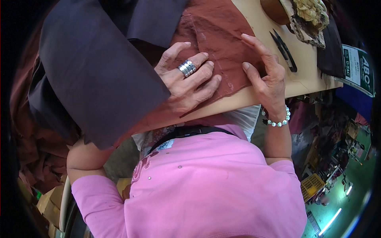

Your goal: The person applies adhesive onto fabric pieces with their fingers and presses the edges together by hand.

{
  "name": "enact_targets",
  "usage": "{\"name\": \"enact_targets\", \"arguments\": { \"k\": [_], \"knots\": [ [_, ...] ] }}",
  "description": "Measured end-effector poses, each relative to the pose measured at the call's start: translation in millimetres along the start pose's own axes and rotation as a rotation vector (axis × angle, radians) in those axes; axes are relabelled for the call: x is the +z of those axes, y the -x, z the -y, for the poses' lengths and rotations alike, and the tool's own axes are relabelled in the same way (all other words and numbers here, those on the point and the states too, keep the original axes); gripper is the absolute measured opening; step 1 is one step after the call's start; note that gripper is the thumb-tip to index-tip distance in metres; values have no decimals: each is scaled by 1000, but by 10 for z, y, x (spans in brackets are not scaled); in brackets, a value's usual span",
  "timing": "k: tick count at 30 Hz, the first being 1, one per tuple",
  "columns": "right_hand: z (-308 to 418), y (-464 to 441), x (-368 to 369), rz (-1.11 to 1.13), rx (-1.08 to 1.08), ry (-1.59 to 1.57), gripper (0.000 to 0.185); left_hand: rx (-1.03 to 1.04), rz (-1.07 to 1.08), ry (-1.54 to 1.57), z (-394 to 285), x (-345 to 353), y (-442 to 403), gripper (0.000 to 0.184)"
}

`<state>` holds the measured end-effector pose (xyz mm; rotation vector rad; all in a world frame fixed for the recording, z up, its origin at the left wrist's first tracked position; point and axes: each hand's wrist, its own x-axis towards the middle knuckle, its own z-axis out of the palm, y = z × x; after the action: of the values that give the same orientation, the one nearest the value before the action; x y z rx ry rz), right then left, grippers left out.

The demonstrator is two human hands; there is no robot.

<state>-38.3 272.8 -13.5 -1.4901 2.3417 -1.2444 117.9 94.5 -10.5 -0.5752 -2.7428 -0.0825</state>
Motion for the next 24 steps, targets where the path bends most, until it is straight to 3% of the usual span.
{"name": "enact_targets", "arguments": {
  "k": [5,12,16,19,21,23,24],
  "knots": [
    [-38,-9,18,-22,-58,3,55,3,28,74,9,-27,-11,44],
    [-4,4,-1,24,15,34,55,-115,73,-51,-34,5,4,49],
    [-29,3,-16,41,-16,33,55,-4,-9,86,31,58,24,53],
    [-40,-110,-42,23,-86,3,55,-58,14,173,74,20,-11,53],
    [1,-228,-96,60,14,12,57,-92,14,171,136,44,-58,53],
    [79,-327,-147,160,275,61,62,-38,-27,146,251,136,-52,50],
    [79,-376,-99,140,236,95,64,-52,-54,149,255,155,-49,48]
  ]
}}
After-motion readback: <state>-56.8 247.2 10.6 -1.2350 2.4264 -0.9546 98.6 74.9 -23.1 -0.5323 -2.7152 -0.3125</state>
